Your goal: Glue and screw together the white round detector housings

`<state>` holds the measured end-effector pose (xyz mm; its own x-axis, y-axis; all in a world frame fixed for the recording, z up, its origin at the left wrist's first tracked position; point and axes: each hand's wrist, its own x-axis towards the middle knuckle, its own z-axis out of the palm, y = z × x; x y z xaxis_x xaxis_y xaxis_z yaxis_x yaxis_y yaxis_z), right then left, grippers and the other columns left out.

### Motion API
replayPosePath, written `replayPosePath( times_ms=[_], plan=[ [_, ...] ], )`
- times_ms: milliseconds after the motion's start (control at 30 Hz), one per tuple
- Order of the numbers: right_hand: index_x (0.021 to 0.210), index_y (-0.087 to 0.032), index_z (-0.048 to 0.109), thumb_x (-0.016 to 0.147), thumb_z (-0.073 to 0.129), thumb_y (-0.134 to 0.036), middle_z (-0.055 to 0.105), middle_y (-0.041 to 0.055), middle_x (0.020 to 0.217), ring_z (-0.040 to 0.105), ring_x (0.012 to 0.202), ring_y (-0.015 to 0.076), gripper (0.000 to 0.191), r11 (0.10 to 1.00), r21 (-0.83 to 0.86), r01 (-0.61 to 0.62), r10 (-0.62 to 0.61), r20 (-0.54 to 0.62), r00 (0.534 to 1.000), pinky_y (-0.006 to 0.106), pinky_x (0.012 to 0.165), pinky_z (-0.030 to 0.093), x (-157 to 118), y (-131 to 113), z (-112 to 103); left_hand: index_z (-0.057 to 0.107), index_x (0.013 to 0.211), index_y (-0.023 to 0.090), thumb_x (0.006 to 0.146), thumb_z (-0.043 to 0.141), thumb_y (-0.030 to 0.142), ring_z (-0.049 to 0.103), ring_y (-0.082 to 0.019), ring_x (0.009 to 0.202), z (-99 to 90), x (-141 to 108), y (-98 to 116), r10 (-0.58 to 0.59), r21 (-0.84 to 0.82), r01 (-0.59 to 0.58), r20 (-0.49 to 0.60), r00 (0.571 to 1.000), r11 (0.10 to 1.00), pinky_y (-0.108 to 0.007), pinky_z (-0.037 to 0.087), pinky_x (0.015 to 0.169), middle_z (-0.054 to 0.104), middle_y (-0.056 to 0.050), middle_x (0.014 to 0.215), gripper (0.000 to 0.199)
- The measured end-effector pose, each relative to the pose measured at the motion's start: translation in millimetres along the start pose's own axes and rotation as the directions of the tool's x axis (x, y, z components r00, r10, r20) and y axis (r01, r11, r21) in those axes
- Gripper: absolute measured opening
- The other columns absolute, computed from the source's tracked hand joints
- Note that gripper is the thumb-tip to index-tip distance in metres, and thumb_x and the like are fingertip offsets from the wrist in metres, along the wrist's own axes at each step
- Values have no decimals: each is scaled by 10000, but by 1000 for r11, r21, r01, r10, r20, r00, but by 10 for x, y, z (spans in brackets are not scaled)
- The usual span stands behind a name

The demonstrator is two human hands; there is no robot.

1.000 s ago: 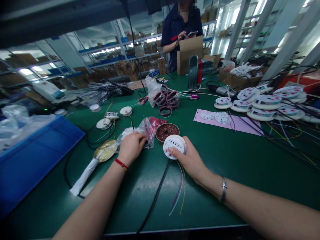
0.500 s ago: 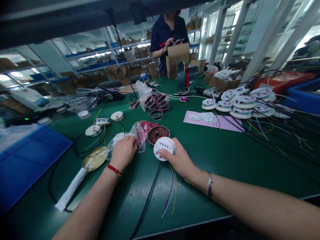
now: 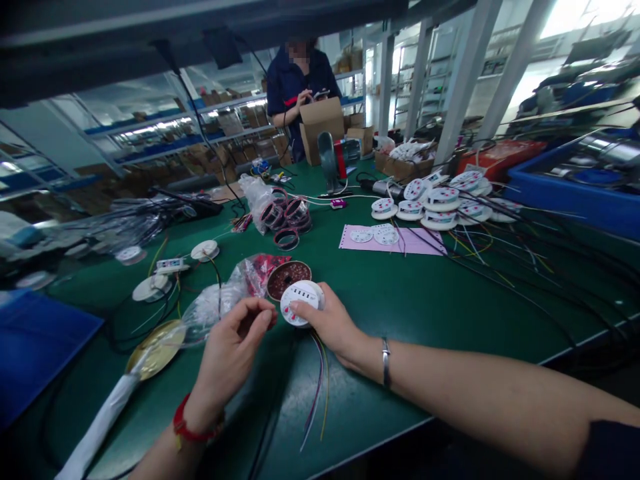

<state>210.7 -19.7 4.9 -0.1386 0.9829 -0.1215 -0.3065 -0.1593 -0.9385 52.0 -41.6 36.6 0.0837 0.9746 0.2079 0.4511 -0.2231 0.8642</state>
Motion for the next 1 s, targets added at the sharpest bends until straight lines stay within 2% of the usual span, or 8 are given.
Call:
replayPosePath(
  times_ms=[133, 267, 433, 667, 1000],
  plan=[
    [963, -160, 535, 664, 729, -359, 613, 21, 913, 543, 858, 160, 407, 998, 59, -20, 21, -9, 1000, 290, 783, 425, 0, 20, -1, 607, 865, 188, 831, 584, 290, 596, -108, 757, 204, -68, 81, -18, -181, 25, 43, 999, 983, -197, 477, 700, 639, 9, 818, 110],
    [998, -162, 534, 667, 730, -324, 616, 26, 944, 546, 846, 152, 418, 987, 147, -62, 62, 6, 998, 284, 760, 424, -10, 39, -5, 596, 898, 196, 793, 636, 262, 609, -102, 757, 267, -86, 69, -38, -229, 31, -23, 999, 973, -191, 488, 704, 643, 17, 819, 130],
    [983, -160, 525, 647, 734, -279, 612, 29, 939, 555, 861, 165, 413, 968, 227, -103, 102, 18, 995, 283, 745, 427, -33, 15, 6, 614, 864, 192, 806, 613, 262, 607, -113, 746, 281, -90, 38, -23, -125, 15, -60, 998, 992, -206, 481, 693, 648, 14, 810, 91],
    [963, -168, 519, 643, 726, -250, 603, 8, 892, 551, 829, 150, 390, 959, 259, -119, 127, -17, 992, 271, 732, 423, -37, 22, 8, 651, 840, 226, 813, 622, 231, 520, -105, 739, 315, -116, -5, 113, 132, -105, -54, 992, 986, -220, 410, 680, 567, 30, 810, 40],
    [911, -174, 503, 653, 726, -251, 587, -5, 856, 538, 826, 141, 349, 969, 240, -56, 68, -41, 997, 284, 762, 428, -67, 56, 16, 660, 800, 217, 796, 631, 240, 490, -123, 699, 378, -93, -46, 103, 158, -91, -67, 992, 983, -241, 373, 630, 558, 21, 768, 37]
  ],
)
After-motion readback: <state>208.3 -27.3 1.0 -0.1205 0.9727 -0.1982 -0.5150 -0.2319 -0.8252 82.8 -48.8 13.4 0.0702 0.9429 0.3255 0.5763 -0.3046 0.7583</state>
